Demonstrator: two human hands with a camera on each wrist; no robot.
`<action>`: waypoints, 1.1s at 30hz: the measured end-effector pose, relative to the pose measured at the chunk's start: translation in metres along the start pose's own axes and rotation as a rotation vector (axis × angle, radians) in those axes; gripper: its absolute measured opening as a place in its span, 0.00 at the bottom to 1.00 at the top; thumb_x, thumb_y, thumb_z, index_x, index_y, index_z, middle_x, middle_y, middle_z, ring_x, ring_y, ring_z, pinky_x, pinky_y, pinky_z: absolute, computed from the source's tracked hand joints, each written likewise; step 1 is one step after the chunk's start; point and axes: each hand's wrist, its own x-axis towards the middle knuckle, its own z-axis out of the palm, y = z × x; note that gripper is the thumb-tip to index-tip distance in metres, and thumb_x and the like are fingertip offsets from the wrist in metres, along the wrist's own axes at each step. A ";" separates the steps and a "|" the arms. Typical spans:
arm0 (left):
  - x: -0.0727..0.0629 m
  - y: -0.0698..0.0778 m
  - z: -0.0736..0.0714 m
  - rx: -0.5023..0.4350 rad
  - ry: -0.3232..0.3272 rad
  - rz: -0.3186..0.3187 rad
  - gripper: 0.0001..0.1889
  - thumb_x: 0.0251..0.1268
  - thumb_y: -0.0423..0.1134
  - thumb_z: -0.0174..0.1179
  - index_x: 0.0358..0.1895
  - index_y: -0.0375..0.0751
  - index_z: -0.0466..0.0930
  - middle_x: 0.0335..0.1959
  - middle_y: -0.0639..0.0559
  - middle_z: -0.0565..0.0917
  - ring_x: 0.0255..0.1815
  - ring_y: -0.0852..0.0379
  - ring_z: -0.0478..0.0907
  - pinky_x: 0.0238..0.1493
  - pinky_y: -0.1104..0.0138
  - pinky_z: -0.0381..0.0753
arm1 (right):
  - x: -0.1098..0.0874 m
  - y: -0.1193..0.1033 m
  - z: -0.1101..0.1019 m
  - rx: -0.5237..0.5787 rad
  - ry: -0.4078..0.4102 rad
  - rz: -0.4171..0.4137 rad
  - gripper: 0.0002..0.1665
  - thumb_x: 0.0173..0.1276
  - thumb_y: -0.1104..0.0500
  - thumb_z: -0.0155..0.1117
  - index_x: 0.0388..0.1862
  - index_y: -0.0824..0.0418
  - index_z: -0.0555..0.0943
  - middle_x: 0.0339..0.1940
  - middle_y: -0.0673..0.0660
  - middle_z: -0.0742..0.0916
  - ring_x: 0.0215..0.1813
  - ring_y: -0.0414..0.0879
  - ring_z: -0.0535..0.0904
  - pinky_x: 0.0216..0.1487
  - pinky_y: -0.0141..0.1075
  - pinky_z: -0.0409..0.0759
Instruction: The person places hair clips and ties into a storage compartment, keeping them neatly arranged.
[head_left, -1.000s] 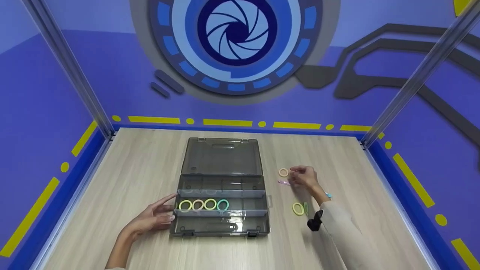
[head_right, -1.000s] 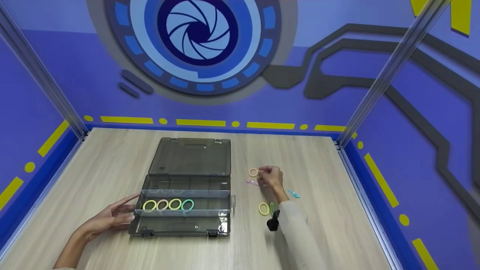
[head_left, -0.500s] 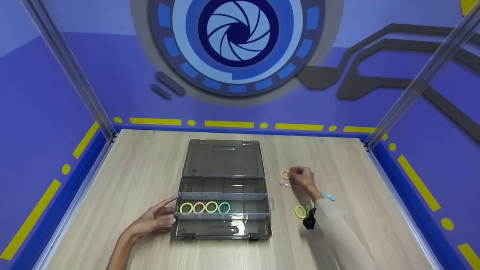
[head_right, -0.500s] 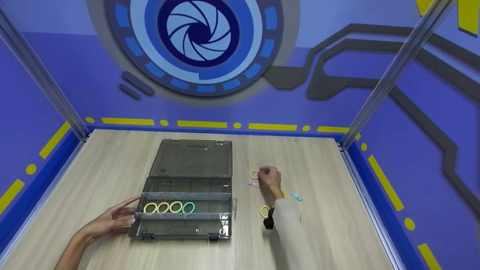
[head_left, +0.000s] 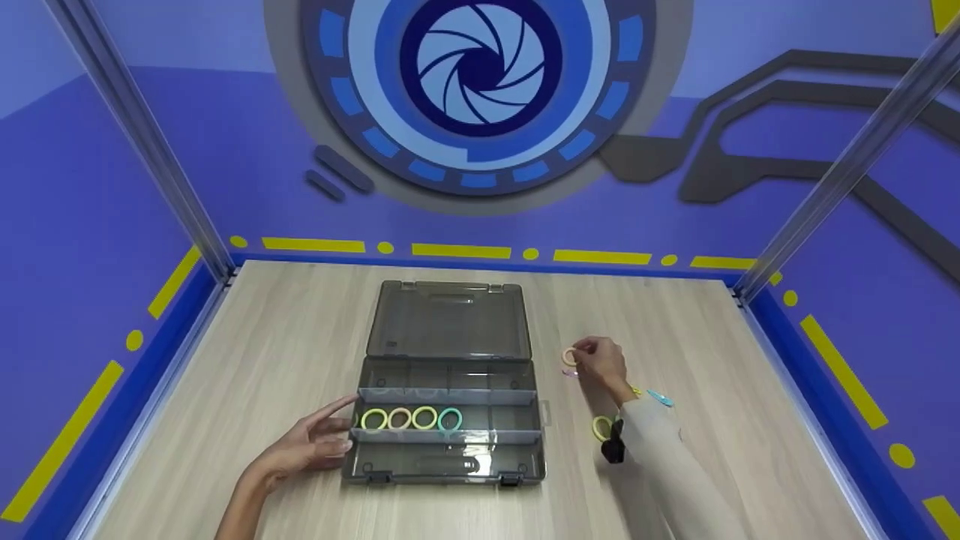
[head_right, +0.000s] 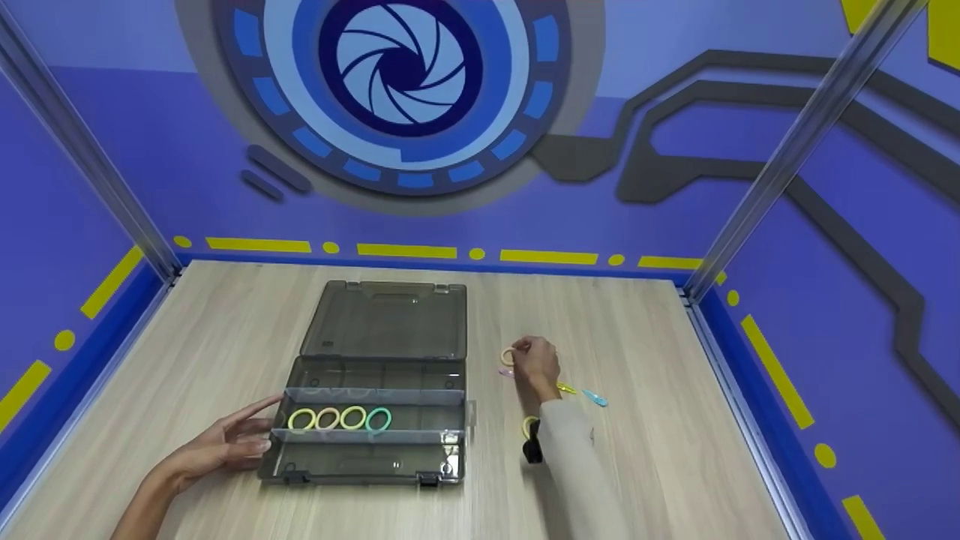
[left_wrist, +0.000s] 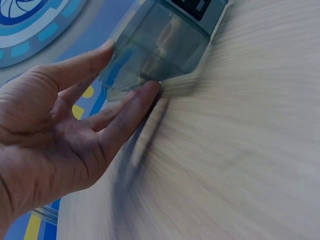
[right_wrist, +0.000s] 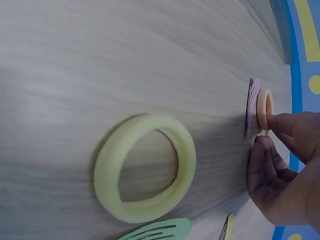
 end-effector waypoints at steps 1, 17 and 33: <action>0.000 0.000 0.000 0.003 -0.001 -0.001 0.44 0.69 0.41 0.67 0.83 0.49 0.51 0.72 0.27 0.67 0.61 0.45 0.82 0.63 0.45 0.82 | -0.001 0.000 0.000 0.000 -0.002 0.003 0.08 0.70 0.62 0.67 0.43 0.66 0.88 0.36 0.62 0.90 0.34 0.46 0.83 0.32 0.31 0.74; -0.002 0.001 0.002 0.028 0.009 0.005 0.45 0.68 0.42 0.68 0.83 0.47 0.51 0.72 0.26 0.66 0.62 0.43 0.81 0.63 0.46 0.82 | -0.011 0.003 -0.011 0.116 -0.008 -0.016 0.08 0.69 0.66 0.67 0.41 0.72 0.87 0.33 0.66 0.91 0.28 0.44 0.86 0.23 0.25 0.74; -0.001 0.001 -0.001 0.107 -0.004 0.088 0.43 0.70 0.41 0.66 0.83 0.44 0.51 0.71 0.24 0.67 0.66 0.41 0.76 0.63 0.50 0.82 | -0.040 -0.008 -0.029 0.395 -0.158 0.075 0.16 0.72 0.67 0.63 0.55 0.75 0.83 0.45 0.68 0.90 0.37 0.51 0.91 0.40 0.41 0.90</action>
